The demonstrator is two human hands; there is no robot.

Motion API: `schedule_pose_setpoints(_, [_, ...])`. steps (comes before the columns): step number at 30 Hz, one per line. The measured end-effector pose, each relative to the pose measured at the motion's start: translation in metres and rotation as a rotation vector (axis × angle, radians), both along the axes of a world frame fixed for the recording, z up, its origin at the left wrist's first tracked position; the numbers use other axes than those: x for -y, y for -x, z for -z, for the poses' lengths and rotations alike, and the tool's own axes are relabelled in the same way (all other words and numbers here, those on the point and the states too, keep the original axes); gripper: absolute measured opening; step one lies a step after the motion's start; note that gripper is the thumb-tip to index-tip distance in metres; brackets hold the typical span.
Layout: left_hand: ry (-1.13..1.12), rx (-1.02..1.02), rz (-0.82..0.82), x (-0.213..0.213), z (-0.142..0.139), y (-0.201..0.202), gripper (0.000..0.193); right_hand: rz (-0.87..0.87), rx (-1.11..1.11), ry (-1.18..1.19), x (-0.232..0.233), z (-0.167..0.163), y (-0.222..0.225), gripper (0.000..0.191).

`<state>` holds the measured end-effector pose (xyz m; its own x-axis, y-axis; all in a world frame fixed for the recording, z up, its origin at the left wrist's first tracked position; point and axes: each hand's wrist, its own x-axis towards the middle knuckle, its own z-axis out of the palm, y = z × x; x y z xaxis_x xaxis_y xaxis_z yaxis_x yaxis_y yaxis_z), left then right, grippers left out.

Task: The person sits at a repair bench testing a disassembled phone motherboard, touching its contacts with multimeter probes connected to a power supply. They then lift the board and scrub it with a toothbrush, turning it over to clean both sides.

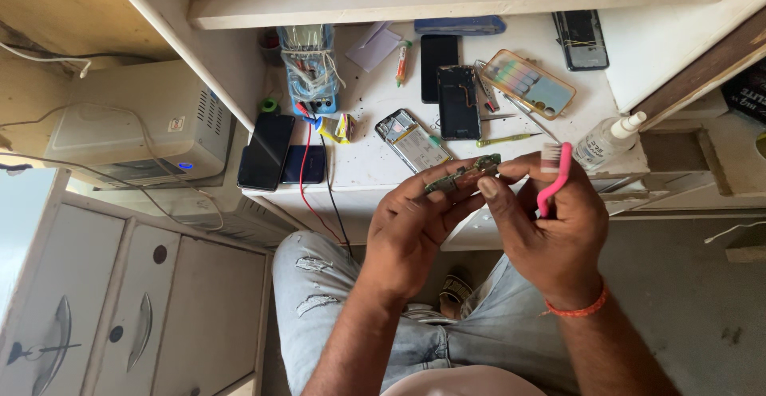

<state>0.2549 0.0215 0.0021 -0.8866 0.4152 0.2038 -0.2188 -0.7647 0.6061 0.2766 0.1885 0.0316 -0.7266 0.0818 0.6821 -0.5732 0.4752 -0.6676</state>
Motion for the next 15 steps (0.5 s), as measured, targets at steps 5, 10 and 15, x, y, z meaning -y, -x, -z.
schedule_pose_setpoints(5, [0.111,-0.058,-0.042,-0.002,0.002,-0.001,0.045,0.054,0.033,-0.087,-0.001,-0.005,0.0,0.024])
schedule_pose_setpoints(10, [0.176,-0.098,-0.078,-0.002,0.006,0.0,0.045,0.063,-0.023,-0.18,-0.003,-0.008,0.006,0.032])
schedule_pose_setpoints(15, [0.171,-0.132,-0.109,-0.004,0.012,0.0,0.046,0.065,-0.152,-0.329,-0.008,-0.007,0.009,0.039])
